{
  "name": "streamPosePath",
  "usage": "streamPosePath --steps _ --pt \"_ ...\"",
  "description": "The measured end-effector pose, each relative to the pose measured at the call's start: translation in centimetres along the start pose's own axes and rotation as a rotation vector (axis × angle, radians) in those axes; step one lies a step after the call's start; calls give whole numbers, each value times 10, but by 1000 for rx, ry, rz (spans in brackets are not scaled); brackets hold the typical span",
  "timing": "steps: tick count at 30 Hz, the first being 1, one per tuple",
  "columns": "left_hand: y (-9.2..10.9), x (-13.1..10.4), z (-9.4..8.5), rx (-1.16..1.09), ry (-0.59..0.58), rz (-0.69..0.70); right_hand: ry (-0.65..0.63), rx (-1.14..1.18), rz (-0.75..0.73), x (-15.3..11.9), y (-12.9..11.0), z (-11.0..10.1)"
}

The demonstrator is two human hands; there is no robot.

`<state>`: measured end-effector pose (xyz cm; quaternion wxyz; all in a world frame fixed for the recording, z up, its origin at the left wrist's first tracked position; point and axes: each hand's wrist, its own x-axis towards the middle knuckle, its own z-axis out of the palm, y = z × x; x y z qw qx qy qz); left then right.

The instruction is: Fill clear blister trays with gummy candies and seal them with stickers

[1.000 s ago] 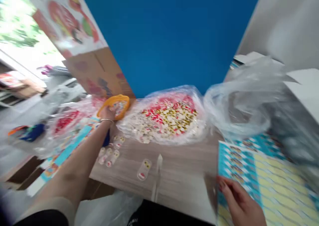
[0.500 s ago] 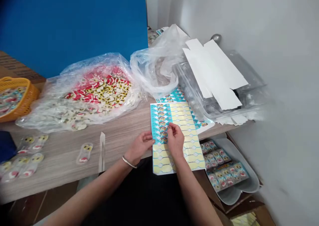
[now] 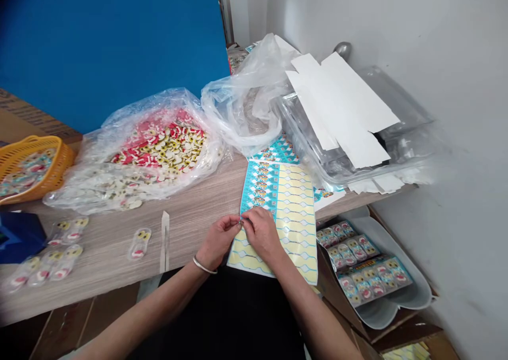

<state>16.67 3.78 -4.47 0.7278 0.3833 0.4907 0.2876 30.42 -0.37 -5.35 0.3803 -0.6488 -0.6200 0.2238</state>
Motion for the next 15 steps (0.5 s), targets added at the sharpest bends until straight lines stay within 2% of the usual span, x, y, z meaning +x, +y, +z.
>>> streamPosePath --steps 4,8,12,15 --pt "0 -2 0 -73 0 -24 32 33 -25 -1 -2 2" --pt "0 -6 5 -166 9 -44 154 115 -16 -2 -8 8" --pt "-2 -9 5 -195 16 -83 236 308 205 -1 -9 14" --pt "-6 -9 1 -177 16 -88 217 460 352 2 -5 12"
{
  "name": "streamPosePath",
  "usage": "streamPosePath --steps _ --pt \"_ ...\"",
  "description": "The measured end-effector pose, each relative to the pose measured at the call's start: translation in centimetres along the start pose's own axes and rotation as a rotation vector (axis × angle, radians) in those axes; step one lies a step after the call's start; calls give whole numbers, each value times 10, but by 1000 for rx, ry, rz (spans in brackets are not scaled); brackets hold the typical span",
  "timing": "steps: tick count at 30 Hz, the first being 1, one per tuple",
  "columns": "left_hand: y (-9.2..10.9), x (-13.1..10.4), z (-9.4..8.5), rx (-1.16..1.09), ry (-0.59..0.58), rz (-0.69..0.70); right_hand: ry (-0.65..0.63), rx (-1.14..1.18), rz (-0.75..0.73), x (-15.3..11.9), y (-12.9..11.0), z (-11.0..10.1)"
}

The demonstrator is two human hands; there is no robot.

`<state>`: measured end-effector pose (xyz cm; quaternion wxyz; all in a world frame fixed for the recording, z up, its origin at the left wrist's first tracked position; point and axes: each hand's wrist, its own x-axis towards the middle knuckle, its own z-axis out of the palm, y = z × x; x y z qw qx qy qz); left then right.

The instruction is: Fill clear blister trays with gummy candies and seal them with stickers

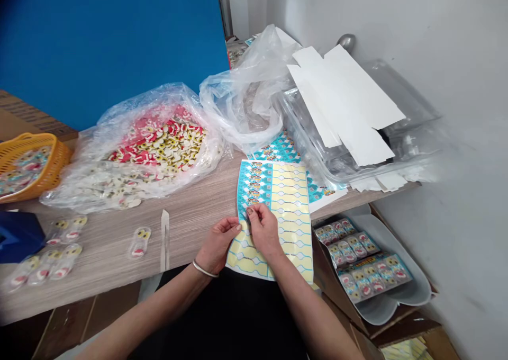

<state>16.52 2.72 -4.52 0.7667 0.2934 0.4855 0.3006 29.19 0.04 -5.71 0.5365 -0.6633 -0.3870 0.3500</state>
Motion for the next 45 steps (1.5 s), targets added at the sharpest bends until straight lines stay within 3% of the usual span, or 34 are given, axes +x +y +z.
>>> streamPosePath --steps 3,6,9,11,13,16,18,21,23,25,28,30,32,34,38,45 --pt "-1 2 -2 45 1 35 -92 -24 -15 4 0 -6" --pt "4 -3 -7 124 28 102 -183 -166 -138 5 4 -10" --pt "19 -17 -31 489 83 412 -161 -363 -293 2 16 -14" --pt "35 -27 -69 901 251 694 -75 -483 -348 4 27 -17" --pt "54 -40 -126 1214 551 832 -31 -547 -355 9 36 -20" --pt "82 -70 -227 1318 949 792 -18 -613 -378 17 35 -21" --pt "94 -92 -289 1353 1109 734 -22 -653 -450 17 23 -15" --pt "100 -114 -356 1419 1180 631 -170 -662 -709 9 -9 18" --pt "99 -119 -382 1464 1166 569 -371 -650 -870 -1 -30 56" --pt "97 -118 -397 1501 1135 508 -552 -671 -943 -13 -47 102" --pt "94 -112 -406 1553 1063 398 -744 -698 -1002 -28 -56 168" --pt "91 -108 -404 1580 1022 325 -840 -724 -1027 -34 -52 201" --pt "88 -107 -398 1596 1003 285 -916 -757 -1044 -35 -42 222" --pt "82 -105 -386 1605 991 291 -965 -782 -1058 -32 -32 229" --pt "65 -94 -340 1631 932 375 -958 -791 -1072 -20 -22 209" --pt "32 -56 -214 1599 734 645 -837 -858 -1004 4 -16 125"
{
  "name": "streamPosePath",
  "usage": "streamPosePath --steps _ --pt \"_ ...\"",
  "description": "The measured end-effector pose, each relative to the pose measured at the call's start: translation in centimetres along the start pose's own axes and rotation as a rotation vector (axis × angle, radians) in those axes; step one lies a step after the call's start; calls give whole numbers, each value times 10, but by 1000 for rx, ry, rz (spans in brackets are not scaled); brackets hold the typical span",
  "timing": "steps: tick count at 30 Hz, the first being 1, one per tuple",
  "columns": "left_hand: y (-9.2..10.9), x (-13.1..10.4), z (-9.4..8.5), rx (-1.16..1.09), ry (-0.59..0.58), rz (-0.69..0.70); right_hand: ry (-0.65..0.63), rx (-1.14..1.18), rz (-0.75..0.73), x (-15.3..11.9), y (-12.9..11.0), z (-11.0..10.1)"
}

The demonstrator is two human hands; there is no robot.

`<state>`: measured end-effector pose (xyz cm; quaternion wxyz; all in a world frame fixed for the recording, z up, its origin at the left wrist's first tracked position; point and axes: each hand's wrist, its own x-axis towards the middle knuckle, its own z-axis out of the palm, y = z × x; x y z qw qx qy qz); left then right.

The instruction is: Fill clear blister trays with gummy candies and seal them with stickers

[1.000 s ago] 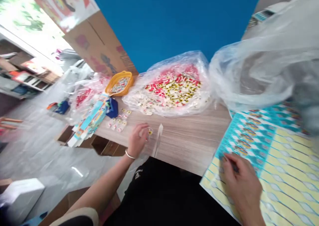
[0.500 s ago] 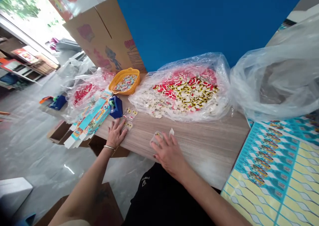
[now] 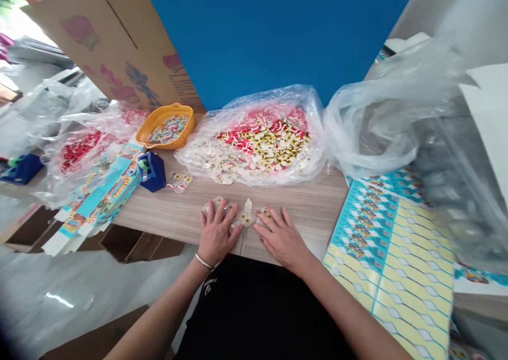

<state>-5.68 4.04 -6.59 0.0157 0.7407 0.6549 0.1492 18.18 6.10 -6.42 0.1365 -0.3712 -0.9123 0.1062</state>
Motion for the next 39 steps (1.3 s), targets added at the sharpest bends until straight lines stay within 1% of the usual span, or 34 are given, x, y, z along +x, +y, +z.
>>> streamPosePath --steps 2,4,6,8,12,15,17,19,21,22,23,24,25,27,29,30,31,32,33,35,37,39 --pt "33 -1 6 -34 6 37 18 -17 33 -25 15 -5" --pt "60 -2 10 -49 -6 70 37 -23 79 -48 29 -8" --pt "81 -2 13 -60 -31 115 59 -15 136 -67 40 -12" --pt "97 2 16 -76 -46 157 79 2 197 -80 48 -16" --pt "121 19 26 -108 -16 180 129 17 308 -91 56 -24" --pt "135 29 30 -116 -6 164 187 34 351 -93 59 -28" --pt "142 31 26 -122 -17 152 222 45 359 -96 59 -30" --pt "141 30 18 -124 -33 161 249 44 366 -100 57 -31" --pt "129 30 8 -104 -34 169 288 38 377 -106 57 -31" --pt "116 32 4 -82 -25 165 318 41 378 -109 57 -31" --pt "99 35 0 -55 -10 156 351 51 376 -112 57 -30" --pt "77 39 -4 -23 9 143 386 62 373 -115 57 -30" --pt "51 44 -7 11 34 127 417 73 367 -117 57 -30" --pt "-9 56 -12 82 92 85 457 85 356 -119 55 -29" --pt "-69 70 -18 181 175 -79 466 80 346 -116 49 -29" --pt "-95 77 -21 200 193 -134 458 78 341 -113 46 -29" --pt "-117 84 -24 205 199 -166 447 77 337 -108 41 -29" --pt "-135 90 -27 205 199 -188 432 77 333 -103 37 -30" --pt "-149 95 -29 200 190 -199 413 79 328 -97 32 -31" --pt "-165 103 -30 177 153 -199 365 78 325 -86 25 -32" --pt "-169 106 -27 154 134 -200 322 63 337 -77 21 -32" --pt "-160 101 -20 140 131 -202 292 46 360 -72 20 -32"
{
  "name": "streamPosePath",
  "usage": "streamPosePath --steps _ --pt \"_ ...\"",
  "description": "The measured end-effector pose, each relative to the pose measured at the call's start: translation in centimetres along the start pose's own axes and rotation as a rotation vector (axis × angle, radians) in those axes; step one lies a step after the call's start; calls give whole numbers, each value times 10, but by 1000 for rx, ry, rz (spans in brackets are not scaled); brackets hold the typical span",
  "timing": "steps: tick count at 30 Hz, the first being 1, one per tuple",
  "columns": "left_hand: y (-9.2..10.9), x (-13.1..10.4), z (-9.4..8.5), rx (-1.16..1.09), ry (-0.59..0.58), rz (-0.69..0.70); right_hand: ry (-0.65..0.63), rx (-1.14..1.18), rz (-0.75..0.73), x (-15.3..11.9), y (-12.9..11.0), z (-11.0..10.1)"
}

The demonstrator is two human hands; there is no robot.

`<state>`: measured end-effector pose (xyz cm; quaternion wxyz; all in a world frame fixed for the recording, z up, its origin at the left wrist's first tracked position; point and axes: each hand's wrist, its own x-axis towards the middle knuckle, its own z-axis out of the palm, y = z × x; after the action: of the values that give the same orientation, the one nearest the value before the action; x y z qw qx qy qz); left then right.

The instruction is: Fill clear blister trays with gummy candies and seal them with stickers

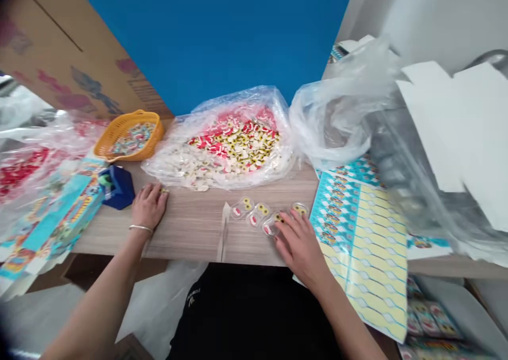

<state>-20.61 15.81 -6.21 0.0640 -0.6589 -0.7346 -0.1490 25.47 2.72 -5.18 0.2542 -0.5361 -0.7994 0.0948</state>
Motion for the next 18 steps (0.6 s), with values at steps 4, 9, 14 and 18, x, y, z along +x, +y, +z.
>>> streamPosePath --steps 4,9,14,18 --pt "50 -39 4 -15 -6 21 -16 -27 29 0 4 -2" --pt "132 -88 -6 -24 -51 62 0 -89 117 -7 22 -12" --pt "176 -104 -25 -102 -13 87 37 -126 229 -21 40 -24" --pt "212 -107 -31 -254 -86 524 23 -127 282 -20 44 -23"
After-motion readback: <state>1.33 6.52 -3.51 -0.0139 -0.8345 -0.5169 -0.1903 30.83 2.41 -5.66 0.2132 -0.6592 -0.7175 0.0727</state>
